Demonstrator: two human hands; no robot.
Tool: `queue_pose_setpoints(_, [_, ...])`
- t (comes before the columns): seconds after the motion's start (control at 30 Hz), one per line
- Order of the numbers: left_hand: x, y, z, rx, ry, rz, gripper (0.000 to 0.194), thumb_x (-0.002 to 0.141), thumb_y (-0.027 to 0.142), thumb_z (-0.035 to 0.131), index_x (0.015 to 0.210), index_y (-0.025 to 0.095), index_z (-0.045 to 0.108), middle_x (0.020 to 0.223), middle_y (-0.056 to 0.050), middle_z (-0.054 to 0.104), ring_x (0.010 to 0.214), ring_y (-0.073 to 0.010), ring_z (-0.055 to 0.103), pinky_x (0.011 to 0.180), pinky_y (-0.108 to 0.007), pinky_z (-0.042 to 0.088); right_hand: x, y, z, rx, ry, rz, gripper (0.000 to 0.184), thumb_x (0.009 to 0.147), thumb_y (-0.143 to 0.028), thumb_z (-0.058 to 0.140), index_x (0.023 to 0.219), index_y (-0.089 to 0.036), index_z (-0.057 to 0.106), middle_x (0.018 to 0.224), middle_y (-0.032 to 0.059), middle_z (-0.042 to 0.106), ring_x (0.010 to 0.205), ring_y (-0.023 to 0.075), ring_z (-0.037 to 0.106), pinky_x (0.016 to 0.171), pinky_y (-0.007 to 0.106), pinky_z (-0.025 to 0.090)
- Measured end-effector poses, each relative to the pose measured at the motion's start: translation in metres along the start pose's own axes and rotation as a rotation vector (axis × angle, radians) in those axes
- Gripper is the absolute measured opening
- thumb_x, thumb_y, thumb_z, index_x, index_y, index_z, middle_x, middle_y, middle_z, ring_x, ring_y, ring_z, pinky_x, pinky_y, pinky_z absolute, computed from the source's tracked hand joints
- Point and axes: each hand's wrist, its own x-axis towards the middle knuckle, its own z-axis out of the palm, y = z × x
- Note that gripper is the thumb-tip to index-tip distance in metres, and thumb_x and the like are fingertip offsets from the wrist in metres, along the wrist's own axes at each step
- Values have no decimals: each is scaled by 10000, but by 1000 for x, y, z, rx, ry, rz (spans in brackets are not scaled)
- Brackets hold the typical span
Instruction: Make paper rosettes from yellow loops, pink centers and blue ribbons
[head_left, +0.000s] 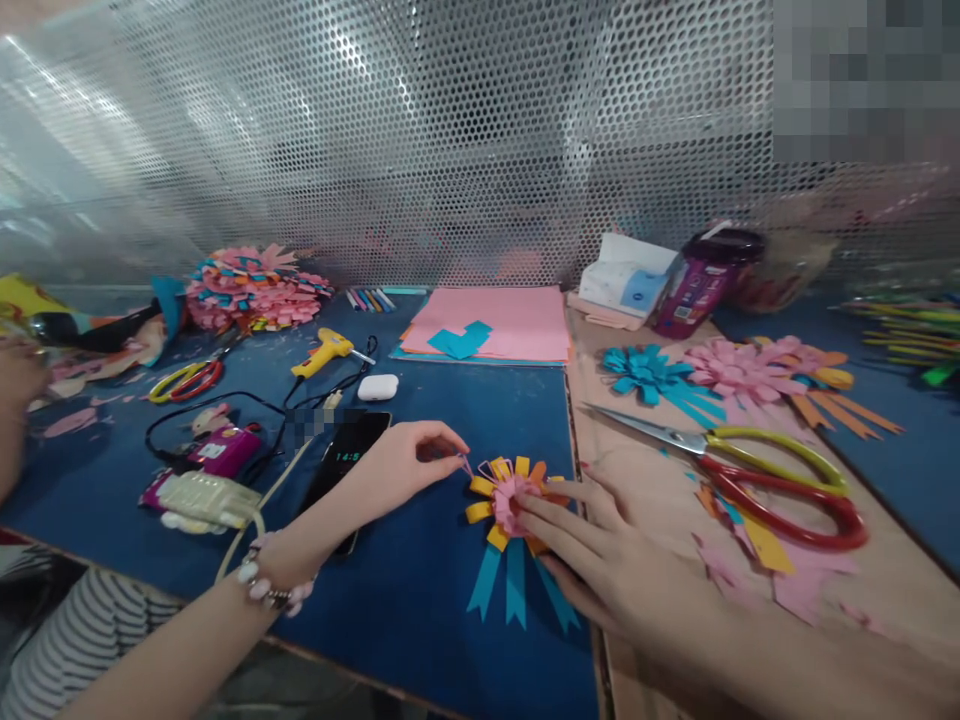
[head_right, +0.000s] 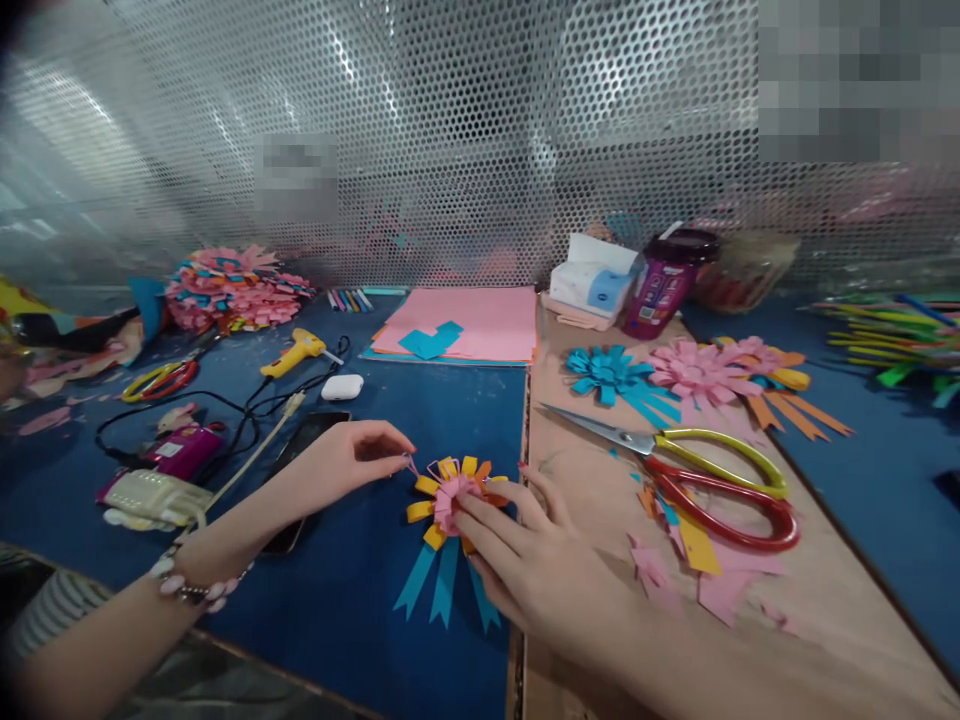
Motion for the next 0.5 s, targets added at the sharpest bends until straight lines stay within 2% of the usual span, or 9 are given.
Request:
queue_pose_setpoints(0.27, [4, -7, -5, 132, 2, -49, 189, 786, 331, 601, 892, 193, 674, 850, -30, 721, 731, -163, 647, 678, -262, 472, -2, 2, -3, -2, 35, -4, 342, 886, -163, 502, 1200, -265, 591, 1177, 1, 656, 1090, 210, 538, 1041, 470, 328])
queue_pose_setpoints(0.4, [7, -6, -6, 198, 25, -39, 183, 779, 337, 611, 876, 199, 683, 840, -15, 715, 712, -162, 635, 661, -259, 451, 29, 20, -10, 51, 20, 103, 219, 904, -209, 501, 1054, -239, 658, 1208, 45, 613, 1113, 232, 486, 972, 469, 373])
queue_pose_setpoints(0.5, [9, -5, -6, 194, 26, -19, 169, 782, 327, 609, 872, 204, 683, 839, -6, 711, 725, -157, 632, 663, -253, 445, 66, 40, -12, 99, -116, 136, 148, 878, -268, 563, 901, -235, 705, 1180, 60, 594, 1121, 265, 443, 943, 495, 375])
